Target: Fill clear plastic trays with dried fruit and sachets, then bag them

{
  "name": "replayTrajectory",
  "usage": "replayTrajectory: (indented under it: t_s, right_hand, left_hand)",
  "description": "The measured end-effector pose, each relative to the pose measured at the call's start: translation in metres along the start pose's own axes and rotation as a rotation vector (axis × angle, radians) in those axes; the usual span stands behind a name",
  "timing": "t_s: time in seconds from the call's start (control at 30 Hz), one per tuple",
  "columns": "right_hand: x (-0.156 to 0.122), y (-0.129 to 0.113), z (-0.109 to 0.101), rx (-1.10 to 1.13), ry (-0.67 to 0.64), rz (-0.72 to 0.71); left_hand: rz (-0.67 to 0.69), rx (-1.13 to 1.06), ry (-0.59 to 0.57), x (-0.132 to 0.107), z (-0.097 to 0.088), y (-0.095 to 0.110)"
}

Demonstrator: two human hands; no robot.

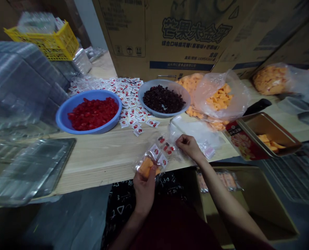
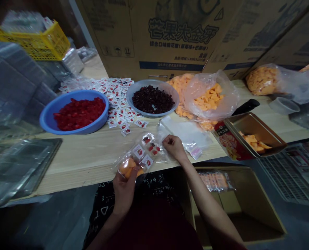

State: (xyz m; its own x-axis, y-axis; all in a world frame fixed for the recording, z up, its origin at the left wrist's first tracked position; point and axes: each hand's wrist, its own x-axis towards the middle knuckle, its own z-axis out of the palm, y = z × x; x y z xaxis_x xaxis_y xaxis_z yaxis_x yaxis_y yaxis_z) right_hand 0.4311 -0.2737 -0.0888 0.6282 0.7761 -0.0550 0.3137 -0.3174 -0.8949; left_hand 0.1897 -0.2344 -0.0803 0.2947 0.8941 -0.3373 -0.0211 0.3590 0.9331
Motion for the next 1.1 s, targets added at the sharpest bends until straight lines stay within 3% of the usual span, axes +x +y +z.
replayTrajectory:
  t_s: [0.17,0.37,0.53,0.73,0.9,1.1]
  right_hand:
    - [-0.003,-0.010,0.005,-0.064,0.071,-0.033]
    - [0.003,-0.019,0.006,-0.097,0.112,-0.073]
    - [0.010,-0.026,0.002,-0.054,0.099,-0.096]
    - [0.016,-0.029,-0.012,0.038,0.008,-0.077]
    - [0.023,-0.031,-0.021,0.057,-0.038,-0.055]
    - [0.029,-0.036,-0.026,-0.006,-0.066,-0.077]
  left_hand:
    - [0.101,0.114,-0.016,-0.008,0.002,-0.011]
    - [0.197,0.198,-0.159,-0.006,-0.001,-0.018]
    - [0.248,0.192,-0.309,-0.002,-0.005,-0.011]
    - [0.100,0.113,-0.520,0.011,-0.009,0.006]
    - [0.046,0.100,-0.541,0.020,-0.006,0.016]
    - [0.181,0.228,-0.517,0.026,-0.003,0.024]
